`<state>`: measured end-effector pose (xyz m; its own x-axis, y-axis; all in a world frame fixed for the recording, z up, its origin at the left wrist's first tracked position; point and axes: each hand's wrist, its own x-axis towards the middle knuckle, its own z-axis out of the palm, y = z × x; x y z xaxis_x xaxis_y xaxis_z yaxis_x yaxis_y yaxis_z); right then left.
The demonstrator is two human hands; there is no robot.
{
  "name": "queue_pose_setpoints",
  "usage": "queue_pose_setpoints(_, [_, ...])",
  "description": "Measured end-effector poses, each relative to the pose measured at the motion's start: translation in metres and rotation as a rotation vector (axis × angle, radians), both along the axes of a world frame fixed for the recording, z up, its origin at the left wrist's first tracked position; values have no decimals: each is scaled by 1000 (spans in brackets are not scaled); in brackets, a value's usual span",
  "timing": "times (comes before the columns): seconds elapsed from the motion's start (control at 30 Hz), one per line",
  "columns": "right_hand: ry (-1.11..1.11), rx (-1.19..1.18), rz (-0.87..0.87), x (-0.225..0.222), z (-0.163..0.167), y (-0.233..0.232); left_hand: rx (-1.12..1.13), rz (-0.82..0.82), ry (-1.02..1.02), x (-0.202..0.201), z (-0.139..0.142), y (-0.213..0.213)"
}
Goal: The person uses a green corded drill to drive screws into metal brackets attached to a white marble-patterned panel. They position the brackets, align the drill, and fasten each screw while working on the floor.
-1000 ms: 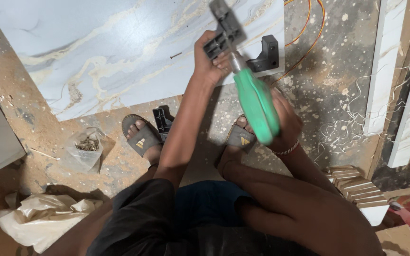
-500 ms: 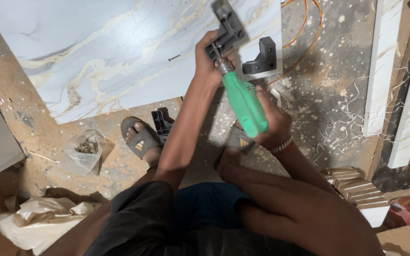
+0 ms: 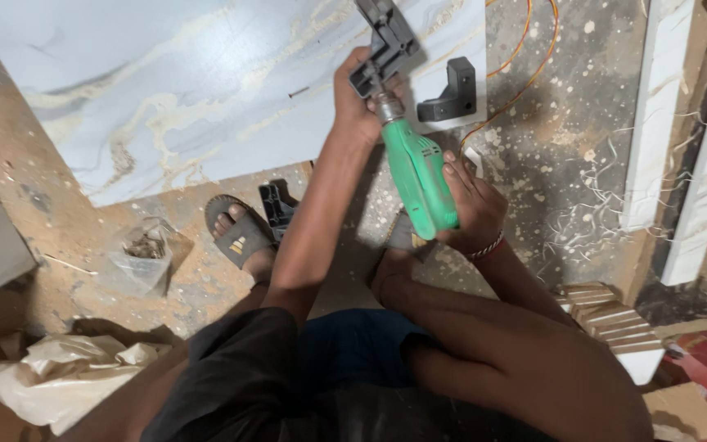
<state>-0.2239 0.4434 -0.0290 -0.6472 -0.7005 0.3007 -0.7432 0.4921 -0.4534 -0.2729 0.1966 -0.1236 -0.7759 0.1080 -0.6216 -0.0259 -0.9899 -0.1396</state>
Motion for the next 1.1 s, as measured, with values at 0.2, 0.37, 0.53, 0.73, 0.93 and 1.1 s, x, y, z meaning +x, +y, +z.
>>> queue_pose_setpoints(0.2, [201,-228,79,0,14,-2,-88,-44,51,2,3,-13])
queue_pose_setpoints(0.37, [55,-50,26,-1,16,-10,-97,12,-92,4,4,-8])
queue_pose_setpoints(0.53, [99,-256,117,-1,22,-1,-42,-21,30,9,-1,-16])
queue_pose_setpoints(0.73, [39,-16,0,4,13,-8,-109,41,63,3,-1,-7])
queue_pose_setpoints(0.93, [-32,-469,134,4,21,-5,-66,17,13,6,-1,-14])
queue_pose_setpoints(1.1, [5,-57,-12,2,37,-15,-155,39,-37,4,-5,-16])
